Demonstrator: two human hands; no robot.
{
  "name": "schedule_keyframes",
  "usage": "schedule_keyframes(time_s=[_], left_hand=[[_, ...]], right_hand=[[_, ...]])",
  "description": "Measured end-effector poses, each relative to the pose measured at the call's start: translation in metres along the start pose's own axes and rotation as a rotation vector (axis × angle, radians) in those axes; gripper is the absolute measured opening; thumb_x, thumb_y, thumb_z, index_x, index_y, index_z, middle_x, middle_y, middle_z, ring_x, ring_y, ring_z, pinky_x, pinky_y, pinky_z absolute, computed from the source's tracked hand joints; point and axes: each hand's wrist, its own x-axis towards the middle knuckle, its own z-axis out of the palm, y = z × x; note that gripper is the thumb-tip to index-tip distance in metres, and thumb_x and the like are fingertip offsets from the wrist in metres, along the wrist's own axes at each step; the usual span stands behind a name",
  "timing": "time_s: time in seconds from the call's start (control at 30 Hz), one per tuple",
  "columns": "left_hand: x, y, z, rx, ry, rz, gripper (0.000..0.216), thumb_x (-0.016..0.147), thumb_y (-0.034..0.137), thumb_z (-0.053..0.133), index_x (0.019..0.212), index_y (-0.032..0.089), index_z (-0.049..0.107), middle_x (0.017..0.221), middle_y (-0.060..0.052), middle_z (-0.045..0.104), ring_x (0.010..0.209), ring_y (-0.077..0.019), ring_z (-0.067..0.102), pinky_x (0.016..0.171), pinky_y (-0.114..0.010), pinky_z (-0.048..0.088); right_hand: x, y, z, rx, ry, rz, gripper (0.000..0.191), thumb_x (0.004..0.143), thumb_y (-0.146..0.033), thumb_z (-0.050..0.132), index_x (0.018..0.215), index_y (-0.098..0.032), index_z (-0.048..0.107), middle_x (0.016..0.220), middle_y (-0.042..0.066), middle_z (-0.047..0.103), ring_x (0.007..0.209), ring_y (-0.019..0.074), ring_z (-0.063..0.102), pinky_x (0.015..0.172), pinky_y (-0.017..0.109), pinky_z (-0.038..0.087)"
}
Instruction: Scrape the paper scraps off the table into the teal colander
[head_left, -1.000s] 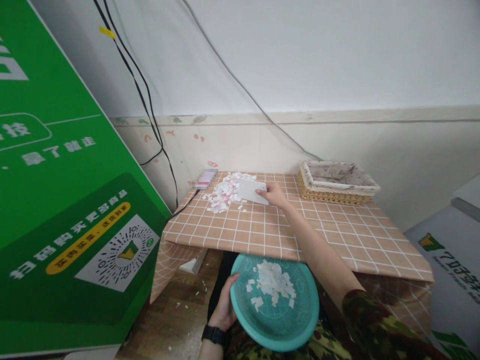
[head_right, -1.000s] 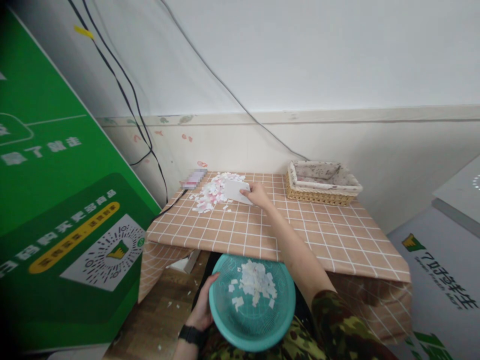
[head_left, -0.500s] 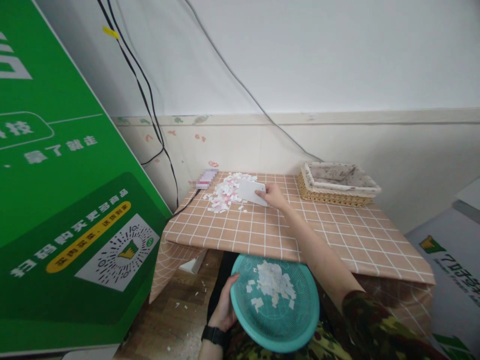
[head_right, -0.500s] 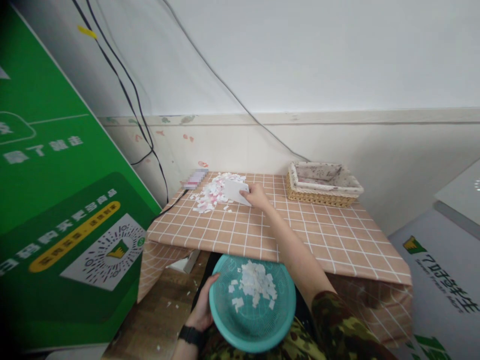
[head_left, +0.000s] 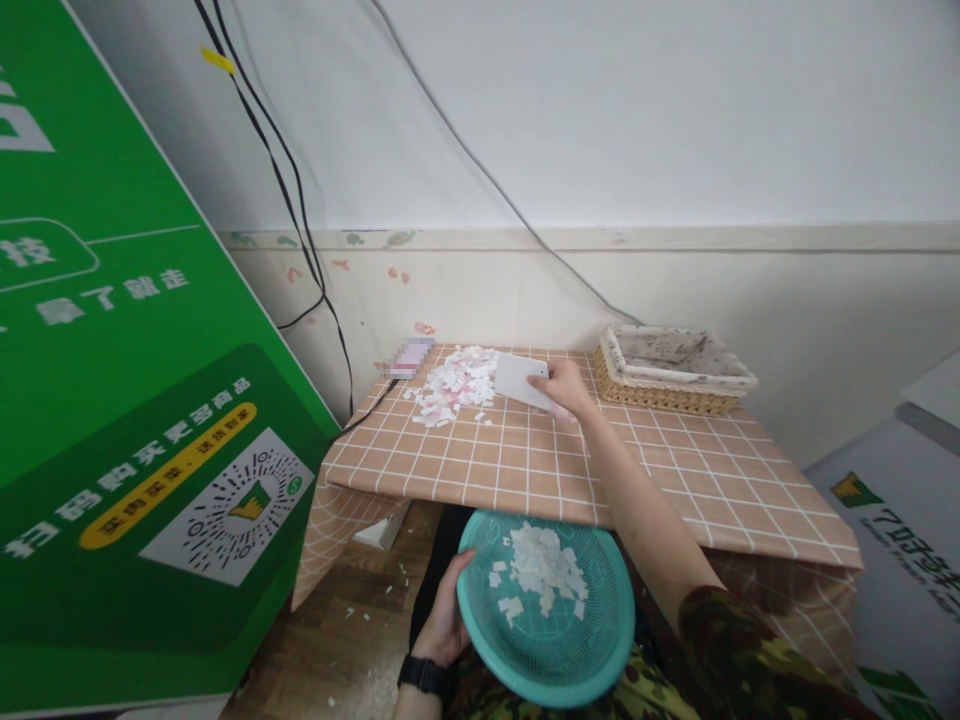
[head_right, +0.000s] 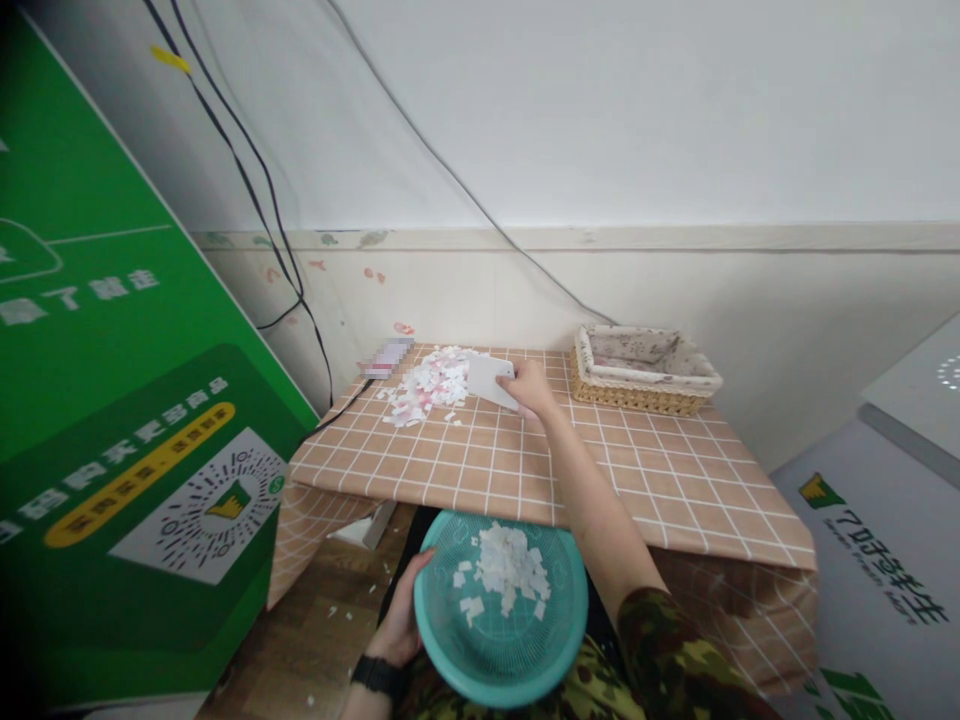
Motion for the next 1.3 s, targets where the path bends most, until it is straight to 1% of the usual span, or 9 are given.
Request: schedule_keyframes(time_s=[0.17, 0.27, 0.4, 0.5, 0.67, 0.87, 1.07, 1.17, 1.3], left_hand=[[-0.003, 0.001, 0.007, 0.022, 0.059, 0.01, 0.032, 0.074, 0.037, 0.06, 0.09, 0.011, 0.068, 0.086, -0.011, 0.074, 0.09, -0.0286, 0.066, 0.085, -0.038, 0.049], [-0.004, 0.001, 0.009, 0.019, 0.084, 0.005, 0.031, 0.073, 0.038, 0.06, 0.088, 0.012, 0.068, 0.084, -0.011, 0.074, 0.09, -0.0294, 0.066, 0.083, -0.04, 0.05], [-0.003, 0.001, 0.007, 0.029, 0.09, 0.013, 0.029, 0.073, 0.037, 0.06, 0.086, 0.013, 0.068, 0.081, -0.01, 0.074, 0.084, -0.0281, 0.067, 0.082, -0.04, 0.05], [-0.001, 0.001, 0.003, 0.035, 0.053, 0.013, 0.029, 0.073, 0.037, 0.061, 0.088, 0.012, 0.067, 0.083, -0.01, 0.074, 0.079, -0.0266, 0.068, 0.083, -0.039, 0.05], [0.004, -0.001, -0.004, 0.02, 0.043, 0.014, 0.03, 0.072, 0.037, 0.062, 0.088, 0.013, 0.067, 0.083, -0.01, 0.074, 0.078, -0.0265, 0.068, 0.084, -0.039, 0.049], [0.003, -0.001, -0.002, 0.029, 0.055, 0.0, 0.031, 0.073, 0.038, 0.062, 0.087, 0.012, 0.068, 0.082, -0.01, 0.074, 0.08, -0.0259, 0.068, 0.085, -0.037, 0.049], [-0.001, 0.0, 0.001, 0.032, 0.049, 0.011, 0.03, 0.073, 0.038, 0.061, 0.087, 0.013, 0.067, 0.084, -0.01, 0.074, 0.08, -0.027, 0.068, 0.085, -0.039, 0.049], [0.0, 0.0, 0.0, 0.027, 0.046, 0.028, 0.029, 0.073, 0.038, 0.061, 0.089, 0.014, 0.067, 0.084, -0.01, 0.074, 0.08, -0.027, 0.068, 0.086, -0.04, 0.048], [-0.002, 0.0, 0.003, 0.024, 0.043, 0.024, 0.029, 0.074, 0.037, 0.06, 0.088, 0.013, 0.067, 0.083, -0.01, 0.074, 0.079, -0.0267, 0.068, 0.086, -0.04, 0.048]], right_hand=[[-0.001, -0.004, 0.012, 0.123, -0.049, -0.019, 0.036, 0.072, -0.044, 0.052, 0.059, -0.012, 0.061, 0.05, -0.001, 0.046, 0.048, 0.0103, 0.039, 0.045, 0.022, 0.025], [0.0, -0.009, 0.019, 0.074, -0.081, -0.048, 0.033, 0.072, -0.041, 0.051, 0.057, -0.013, 0.06, 0.05, 0.0, 0.047, 0.048, 0.0109, 0.04, 0.047, 0.023, 0.025], [0.0, -0.006, 0.006, -0.045, -0.039, -0.033, 0.029, 0.069, -0.036, 0.055, 0.053, -0.012, 0.059, 0.048, 0.001, 0.047, 0.048, 0.0118, 0.041, 0.049, 0.025, 0.026], [0.0, -0.001, -0.005, -0.015, -0.001, -0.007, 0.029, 0.069, -0.037, 0.055, 0.057, -0.011, 0.062, 0.05, 0.001, 0.049, 0.049, 0.0115, 0.041, 0.048, 0.024, 0.026], [0.001, 0.003, -0.002, -0.03, 0.027, 0.003, 0.03, 0.07, -0.038, 0.054, 0.06, -0.012, 0.063, 0.051, 0.001, 0.051, 0.049, 0.0114, 0.041, 0.048, 0.024, 0.025], [0.002, 0.01, -0.006, -0.038, -0.047, 0.001, 0.028, 0.067, -0.038, 0.058, 0.053, -0.013, 0.059, 0.048, -0.001, 0.046, 0.049, 0.011, 0.039, 0.048, 0.024, 0.024], [0.003, 0.012, 0.0, 0.026, -0.033, -0.044, 0.034, 0.071, -0.043, 0.054, 0.057, -0.013, 0.061, 0.05, -0.001, 0.045, 0.049, 0.0104, 0.039, 0.048, 0.023, 0.025], [0.004, 0.006, 0.003, 0.0, -0.09, -0.065, 0.034, 0.072, -0.044, 0.054, 0.055, -0.014, 0.059, 0.048, -0.002, 0.044, 0.048, 0.0101, 0.039, 0.047, 0.023, 0.024], [0.002, 0.005, -0.007, 0.022, -0.155, -0.048, 0.033, 0.068, -0.043, 0.058, 0.053, -0.014, 0.058, 0.046, -0.002, 0.042, 0.047, 0.0094, 0.037, 0.046, 0.023, 0.024]])
